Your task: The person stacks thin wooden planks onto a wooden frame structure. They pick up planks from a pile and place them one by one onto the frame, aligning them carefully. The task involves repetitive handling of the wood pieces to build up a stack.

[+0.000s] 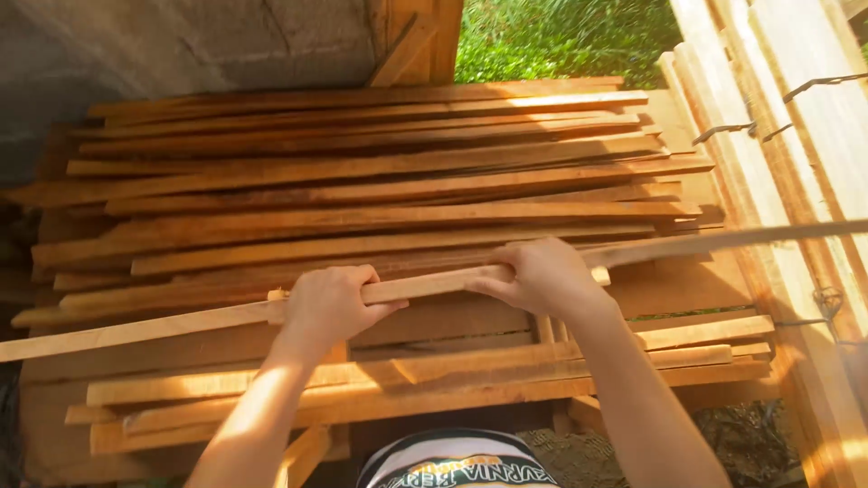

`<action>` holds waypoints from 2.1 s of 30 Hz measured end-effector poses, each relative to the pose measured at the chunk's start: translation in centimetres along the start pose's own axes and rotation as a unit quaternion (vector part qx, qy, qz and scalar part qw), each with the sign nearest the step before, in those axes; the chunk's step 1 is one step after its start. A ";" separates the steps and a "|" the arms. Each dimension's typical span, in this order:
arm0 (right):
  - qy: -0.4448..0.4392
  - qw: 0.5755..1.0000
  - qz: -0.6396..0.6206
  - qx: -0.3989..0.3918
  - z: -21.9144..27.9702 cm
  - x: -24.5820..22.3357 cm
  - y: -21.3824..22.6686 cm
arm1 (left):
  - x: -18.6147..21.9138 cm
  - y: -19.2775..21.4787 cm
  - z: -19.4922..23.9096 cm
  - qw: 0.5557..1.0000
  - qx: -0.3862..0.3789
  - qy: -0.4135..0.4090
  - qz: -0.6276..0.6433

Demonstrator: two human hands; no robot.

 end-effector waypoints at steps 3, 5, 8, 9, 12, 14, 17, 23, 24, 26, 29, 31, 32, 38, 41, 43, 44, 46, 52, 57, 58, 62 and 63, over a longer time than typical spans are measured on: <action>0.019 0.998 -0.060 0.016 2.3 -0.2 -4.8 | -1.8 -7.9 2.5 0.998 0.047 -0.015 -0.030; 0.039 0.996 -0.063 0.044 3.2 0.7 -9.8 | -3.2 -13.7 4.0 0.999 0.030 -0.005 -0.015; 0.063 0.991 -0.065 0.096 3.6 2.3 -16.3 | -3.6 -19.7 5.4 1.000 0.011 -0.001 0.005; 0.071 0.988 -0.069 0.114 4.0 2.7 -18.6 | -3.5 -21.5 6.4 1.000 0.003 0.000 0.008; 0.090 0.981 -0.075 0.157 3.4 4.0 -23.6 | -3.3 -24.5 6.4 1.000 0.008 0.007 -0.002; 0.096 0.979 -0.070 0.168 3.3 4.4 -26.5 | -3.4 -26.0 6.9 1.000 -0.007 0.023 0.007; 0.111 0.973 -0.053 0.198 2.7 4.6 -28.3 | -4.0 -27.4 6.5 0.999 -0.017 0.032 0.017; 0.111 0.965 -0.054 0.230 4.0 4.0 -30.2 | -3.9 -26.5 8.2 0.999 -0.043 0.003 0.029; 0.112 0.963 -0.059 0.237 4.1 3.9 -30.2 | -4.0 -26.4 8.2 0.998 -0.048 0.003 0.035; 0.118 0.962 -0.060 0.237 4.4 3.2 -30.3 | -4.4 -26.2 8.7 0.998 -0.059 0.008 0.027; 0.129 0.960 -0.064 0.239 4.5 2.8 -31.6 | -4.6 -25.6 9.1 0.996 -0.073 0.031 0.034; 0.134 0.960 -0.069 0.238 4.4 2.7 -32.0 | -4.0 -24.6 8.8 0.994 -0.078 0.051 0.051; 0.133 0.960 -0.065 0.238 4.4 2.7 -32.0 | -3.4 -24.1 8.5 0.992 -0.103 0.053 0.042; 0.130 0.958 -0.063 0.248 4.5 2.6 -32.1 | -3.2 -26.9 6.9 0.984 -0.169 0.042 -0.048; 0.127 0.960 -0.062 0.242 4.9 2.4 -32.3 | -3.3 -27.4 7.1 0.982 -0.168 0.033 -0.074; 0.123 0.961 -0.066 0.238 5.0 2.4 -32.1 | -3.7 -28.4 7.0 0.981 -0.167 0.023 -0.093; 0.122 0.962 -0.071 0.234 5.1 2.3 -32.0 | -4.2 -29.4 6.7 0.980 -0.158 0.010 -0.119; 0.123 0.963 -0.076 0.229 5.1 2.3 -32.0 | -4.5 -30.1 6.5 0.978 -0.149 -0.001 -0.144; 0.129 0.963 -0.065 0.227 4.9 2.4 -32.2 | 0.2 -27.9 5.2 0.982 -0.179 -0.045 -0.035; 0.127 0.966 -0.067 0.215 4.7 2.5 -32.2 | 2.0 -29.3 4.7 0.978 -0.185 -0.068 -0.066; 0.129 0.966 -0.064 0.216 4.9 2.6 -32.0 | 2.1 -29.4 5.0 0.979 -0.182 -0.067 -0.064; 0.135 0.967 -0.059 0.208 5.0 2.4 -31.8 | 1.6 -30.3 5.1 0.980 -0.154 -0.089 -0.085; 0.144 0.966 -0.059 0.207 5.0 2.3 -31.8 | 1.4 -30.8 5.1 0.981 -0.146 -0.088 -0.093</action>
Point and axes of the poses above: each hand's wrist, its own z-axis away from the middle knuckle, its own y-axis out of the back of the hand, x = y × z, the point moved 5 cm from there along -z, towards the middle knuckle
